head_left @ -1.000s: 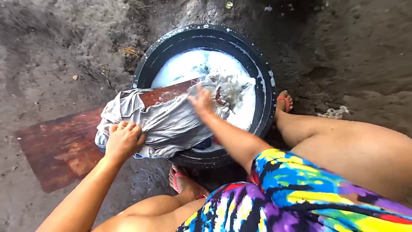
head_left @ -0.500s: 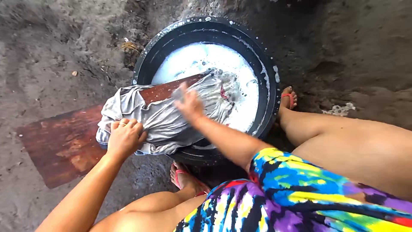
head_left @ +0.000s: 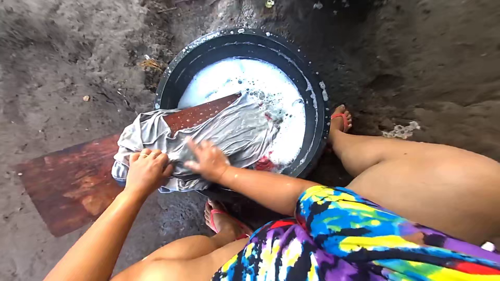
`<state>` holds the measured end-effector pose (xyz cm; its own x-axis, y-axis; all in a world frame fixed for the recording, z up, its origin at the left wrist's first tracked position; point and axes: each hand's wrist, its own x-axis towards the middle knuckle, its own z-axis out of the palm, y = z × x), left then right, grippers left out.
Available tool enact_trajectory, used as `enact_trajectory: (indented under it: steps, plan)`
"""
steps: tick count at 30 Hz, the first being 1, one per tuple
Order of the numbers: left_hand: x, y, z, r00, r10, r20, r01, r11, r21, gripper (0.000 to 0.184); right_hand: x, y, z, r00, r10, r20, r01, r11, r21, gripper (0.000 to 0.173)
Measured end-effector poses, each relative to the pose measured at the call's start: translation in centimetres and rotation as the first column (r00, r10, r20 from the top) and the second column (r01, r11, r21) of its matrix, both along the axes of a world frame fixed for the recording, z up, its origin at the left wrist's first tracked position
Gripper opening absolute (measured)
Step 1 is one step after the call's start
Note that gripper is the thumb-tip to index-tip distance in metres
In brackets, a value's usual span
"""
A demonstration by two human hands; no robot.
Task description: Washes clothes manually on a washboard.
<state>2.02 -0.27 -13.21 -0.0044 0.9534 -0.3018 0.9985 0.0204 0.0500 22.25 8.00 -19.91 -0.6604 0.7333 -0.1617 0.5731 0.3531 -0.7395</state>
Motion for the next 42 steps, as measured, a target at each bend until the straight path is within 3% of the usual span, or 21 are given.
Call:
enact_trajectory:
  steps: [2,5,8,10,12,18,21,25,27,30,32,35,37,39,42]
  plan:
    - [0.1,0.7,1.0,0.999,0.017,0.027,-0.016,0.999,-0.047,0.019,0.0,0.2,0.7,0.992,0.103,-0.066,-0.104,0.994,-0.016,0.071]
    - [-0.2,1.4,2.0,0.993,0.089,0.076,-0.080,0.990,-0.116,0.027,4.7,7.4,-3.1,0.990,-0.112,0.086,0.113,0.994,-0.006,0.071]
    - [-0.1,4.3,3.2,0.966,0.242,0.095,-0.222,0.957,-0.187,0.040,10.1,16.5,-5.3,0.907,-0.353,0.230,0.390,0.910,-0.141,0.074]
    - [-0.2,6.4,3.4,0.964,0.242,0.108,-0.222,0.959,-0.174,0.048,11.5,20.5,-5.0,0.858,-0.491,0.152,0.512,0.794,-0.327,0.068]
    - [-0.3,7.7,2.8,0.979,0.177,0.101,-0.158,0.972,-0.176,0.047,11.0,22.3,-4.7,0.810,-0.587,0.003,0.516,0.711,-0.478,0.066]
    - [0.7,9.5,1.6,0.985,0.164,-0.058,-0.174,0.932,-0.318,0.023,8.2,21.3,-5.8,0.866,-0.500,0.025,0.428,0.712,-0.557,0.067]
    - [0.1,10.1,4.2,0.938,0.339,0.065,-0.322,0.927,-0.193,0.022,9.3,22.2,-3.9,0.820,-0.549,-0.162,0.380,0.733,-0.564,0.059]
    - [-1.1,10.3,7.3,0.821,0.541,0.183,-0.558,0.828,0.053,0.030,14.7,23.3,-0.9,0.733,-0.554,-0.394,0.291,0.780,-0.554,0.061]
    - [-1.8,9.9,7.5,0.754,0.615,0.231,-0.647,0.755,0.107,0.033,17.9,22.9,-0.5,0.757,-0.561,-0.337,0.316,0.764,-0.562,0.067]
    - [-2.1,8.5,6.5,0.686,0.690,0.232,-0.713,0.701,0.021,0.036,20.8,22.0,-3.0,0.861,-0.506,-0.050,0.404,0.740,-0.538,0.062]
    - [-1.5,7.1,5.2,0.698,0.681,0.222,-0.698,0.716,-0.001,0.043,20.9,20.5,-5.6,0.812,-0.579,0.065,0.530,0.687,-0.498,0.062]
    - [0.4,4.5,3.4,0.832,0.522,0.186,-0.544,0.833,0.096,0.066,18.8,17.7,-7.1,0.675,-0.737,0.027,0.638,0.565,-0.523,0.058]
    - [0.9,3.4,2.7,0.903,0.411,0.121,-0.424,0.898,0.115,0.066,14.5,17.2,-5.3,0.752,-0.657,-0.058,0.577,0.698,-0.425,0.056]
    - [0.9,2.6,2.0,0.944,0.329,0.034,-0.331,0.941,0.075,0.054,8.3,15.3,-2.7,0.879,-0.469,-0.083,0.445,0.870,-0.212,0.066]
    - [-0.1,2.0,1.2,0.977,0.208,-0.035,-0.205,0.976,0.068,0.035,-2.1,8.5,1.0,0.986,-0.141,-0.083,0.143,0.990,0.015,0.073]
